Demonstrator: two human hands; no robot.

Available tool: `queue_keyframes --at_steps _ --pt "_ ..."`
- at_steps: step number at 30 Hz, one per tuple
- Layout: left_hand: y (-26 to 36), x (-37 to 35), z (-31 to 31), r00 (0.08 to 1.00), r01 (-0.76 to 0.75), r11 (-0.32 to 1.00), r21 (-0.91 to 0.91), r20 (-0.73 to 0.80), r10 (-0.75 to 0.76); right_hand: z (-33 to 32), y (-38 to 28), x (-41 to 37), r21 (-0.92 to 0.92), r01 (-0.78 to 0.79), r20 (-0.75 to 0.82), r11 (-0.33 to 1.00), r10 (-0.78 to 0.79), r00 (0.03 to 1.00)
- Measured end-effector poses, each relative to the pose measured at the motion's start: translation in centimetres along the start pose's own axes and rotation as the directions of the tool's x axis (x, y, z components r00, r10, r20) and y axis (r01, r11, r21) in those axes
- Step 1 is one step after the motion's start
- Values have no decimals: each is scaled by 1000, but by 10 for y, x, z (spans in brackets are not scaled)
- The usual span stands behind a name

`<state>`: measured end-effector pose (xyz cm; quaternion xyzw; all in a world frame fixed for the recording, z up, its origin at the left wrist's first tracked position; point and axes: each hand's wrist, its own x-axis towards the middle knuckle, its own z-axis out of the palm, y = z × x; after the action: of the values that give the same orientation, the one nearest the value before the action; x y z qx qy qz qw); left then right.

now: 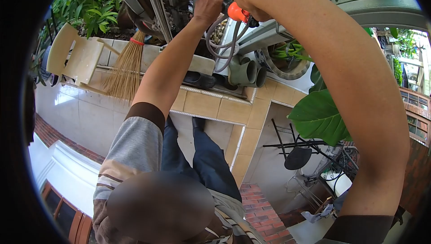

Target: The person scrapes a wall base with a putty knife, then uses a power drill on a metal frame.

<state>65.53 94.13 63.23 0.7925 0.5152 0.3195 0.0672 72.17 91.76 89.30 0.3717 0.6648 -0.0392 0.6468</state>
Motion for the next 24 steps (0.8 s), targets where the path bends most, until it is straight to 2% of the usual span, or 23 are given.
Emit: queue_keyframes --at_steps 1,2,5,8,11,12,15,18,21,24 --pt "5 4 -12 981 133 990 49 138 -139 -3 -3 -9 3 -22 -21 1000 22 1000" --pt "8 5 -18 922 256 960 116 267 -279 -4 -5 -13 7 -42 -42 999 42 998" --pt "-10 1 14 925 373 921 -114 119 -360 -1 2 2 54 -5 -8 999 6 1000" --pt "-20 0 26 918 354 783 -512 31 -395 2 -2 -5 -19 -33 -51 999 32 998" --pt "-15 -6 11 851 437 424 -794 212 -480 7 -6 -16 -31 -37 -164 999 32 986" --pt "-7 -7 -2 767 547 265 -794 348 -539 6 -6 -14 -23 -48 -139 999 45 989" --pt "-28 -8 36 756 425 -167 -890 450 -476 2 -7 -11 -21 -60 -69 998 58 996" --pt "-28 -4 49 707 138 -650 -747 534 -464 -4 -7 -15 -47 -35 -43 998 33 999" --pt "-7 7 40 616 211 -488 -847 502 -606 -4 -9 -20 -53 -35 -87 998 30 996" --pt "9 12 32 480 295 -373 -879 474 -738 -1 -8 -21 -41 -34 -114 999 29 993"
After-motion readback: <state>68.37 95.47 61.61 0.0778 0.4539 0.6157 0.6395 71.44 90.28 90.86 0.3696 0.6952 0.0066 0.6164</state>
